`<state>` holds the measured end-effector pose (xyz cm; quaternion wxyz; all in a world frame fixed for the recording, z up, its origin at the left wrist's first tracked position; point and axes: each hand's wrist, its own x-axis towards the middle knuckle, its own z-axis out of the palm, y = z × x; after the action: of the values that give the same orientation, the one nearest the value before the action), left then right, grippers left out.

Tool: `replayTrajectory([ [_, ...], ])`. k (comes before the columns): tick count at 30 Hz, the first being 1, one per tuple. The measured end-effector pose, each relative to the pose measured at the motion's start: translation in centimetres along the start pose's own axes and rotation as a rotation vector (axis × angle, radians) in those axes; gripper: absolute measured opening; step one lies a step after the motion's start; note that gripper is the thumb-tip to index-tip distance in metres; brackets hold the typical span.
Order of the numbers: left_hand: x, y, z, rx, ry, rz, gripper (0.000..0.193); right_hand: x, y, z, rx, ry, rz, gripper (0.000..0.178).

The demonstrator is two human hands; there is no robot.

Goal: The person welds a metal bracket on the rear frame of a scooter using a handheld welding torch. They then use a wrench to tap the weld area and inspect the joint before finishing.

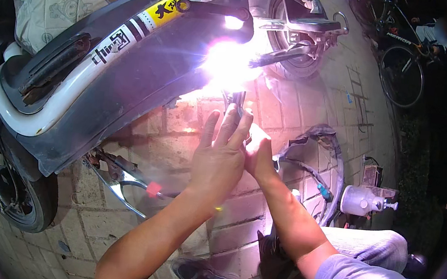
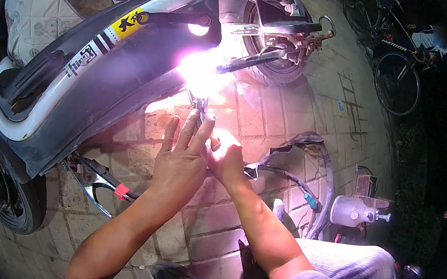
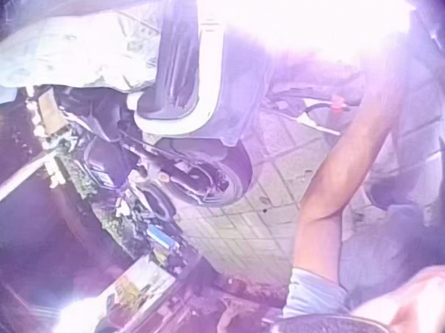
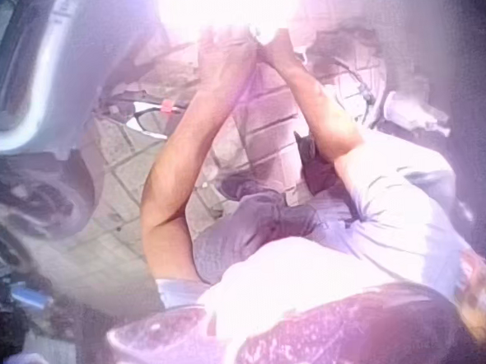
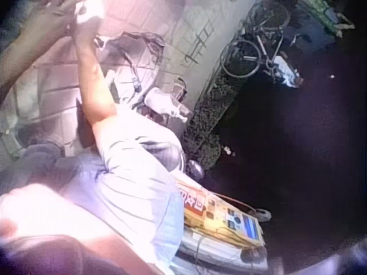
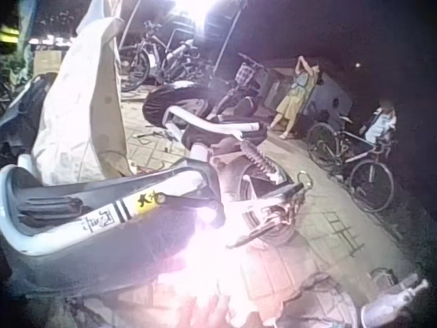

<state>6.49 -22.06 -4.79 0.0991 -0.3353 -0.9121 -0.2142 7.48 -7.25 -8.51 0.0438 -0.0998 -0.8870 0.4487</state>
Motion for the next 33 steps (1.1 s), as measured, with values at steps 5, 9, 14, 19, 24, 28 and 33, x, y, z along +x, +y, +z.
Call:
replayTrajectory([
  [5, -0.1, 0.2, -0.2, 0.038, -0.021, -0.006, 0.028, -0.4, -0.7, -0.4, -0.153, -0.006, -0.061, 0.038],
  [9, 0.1, 0.1, -0.4, 0.023, -0.029, -0.007, 0.03, -0.2, -0.1, -0.2, -0.148, -0.004, -0.066, 0.041],
  [14, 0.1, 0.0, 0.0, 0.032, -0.004, -0.016, 0.027, 0.1, 0.4, 0.1, -0.136, 0.003, -0.008, 0.043],
  [19, 0.2, -0.3, -0.2, -0.01, -0.016, -0.016, 0.032, 0.2, 0.0, 0.0, -0.084, -0.012, 0.003, 0.041],
  [24, 0.3, -0.1, -0.5, 0.01, -0.086, -0.037, 0.029, 0.1, 0.4, 0.8, 0.047, 0.089, -0.107, 0.039],
  [28, 0.4, -0.2, -0.3, 0.042, -0.095, -0.03, 0.029, 0.8, 1.1, 0.6, 0.249, -0.025, 0.093, 0.043],
  [33, 0.4, -0.6, -0.5, -0.03, -0.059, -0.002, 0.026, 0.8, 0.9, 0.1, -0.069, -0.03, 0.024, 0.043],
])
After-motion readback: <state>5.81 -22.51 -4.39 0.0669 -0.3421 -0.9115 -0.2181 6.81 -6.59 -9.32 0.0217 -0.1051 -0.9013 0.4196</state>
